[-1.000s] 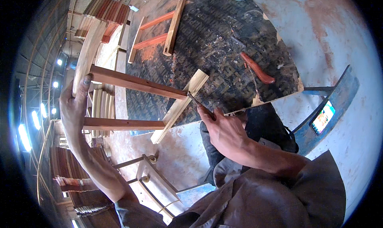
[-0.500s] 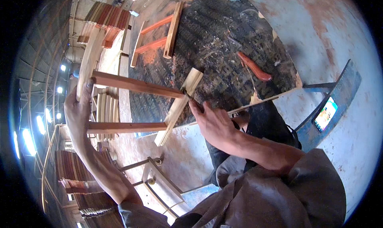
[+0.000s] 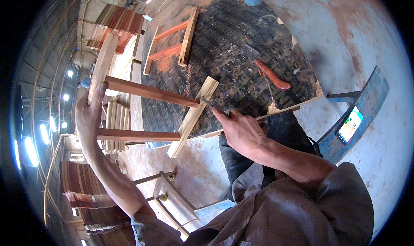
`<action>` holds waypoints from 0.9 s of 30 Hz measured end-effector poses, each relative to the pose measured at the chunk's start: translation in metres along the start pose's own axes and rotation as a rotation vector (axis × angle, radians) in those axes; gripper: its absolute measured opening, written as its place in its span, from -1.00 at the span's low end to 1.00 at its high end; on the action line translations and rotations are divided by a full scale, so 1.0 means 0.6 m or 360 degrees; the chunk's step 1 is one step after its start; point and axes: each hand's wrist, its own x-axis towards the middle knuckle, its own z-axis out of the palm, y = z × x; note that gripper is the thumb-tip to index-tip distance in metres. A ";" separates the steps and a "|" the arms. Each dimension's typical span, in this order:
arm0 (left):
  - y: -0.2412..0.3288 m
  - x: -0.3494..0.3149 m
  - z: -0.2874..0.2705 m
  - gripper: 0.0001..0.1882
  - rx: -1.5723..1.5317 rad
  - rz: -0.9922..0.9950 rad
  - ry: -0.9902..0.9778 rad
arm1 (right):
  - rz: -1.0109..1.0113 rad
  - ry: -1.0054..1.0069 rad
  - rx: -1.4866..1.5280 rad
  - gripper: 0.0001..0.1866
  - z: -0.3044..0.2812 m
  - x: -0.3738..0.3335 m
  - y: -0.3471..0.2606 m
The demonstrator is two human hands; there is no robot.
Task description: The person assembles a wooden chair frame by hand, inserting dowels and joining legs to stretchers. They repeatedly align and tap pieces together, then lift and stack the completed frame with other frames.
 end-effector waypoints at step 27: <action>-0.031 0.014 0.008 0.01 0.0006 -0.0003 -0.0022 | -0.0320 -0.0140 -0.0311 -0.43 0.014 -0.027 -0.039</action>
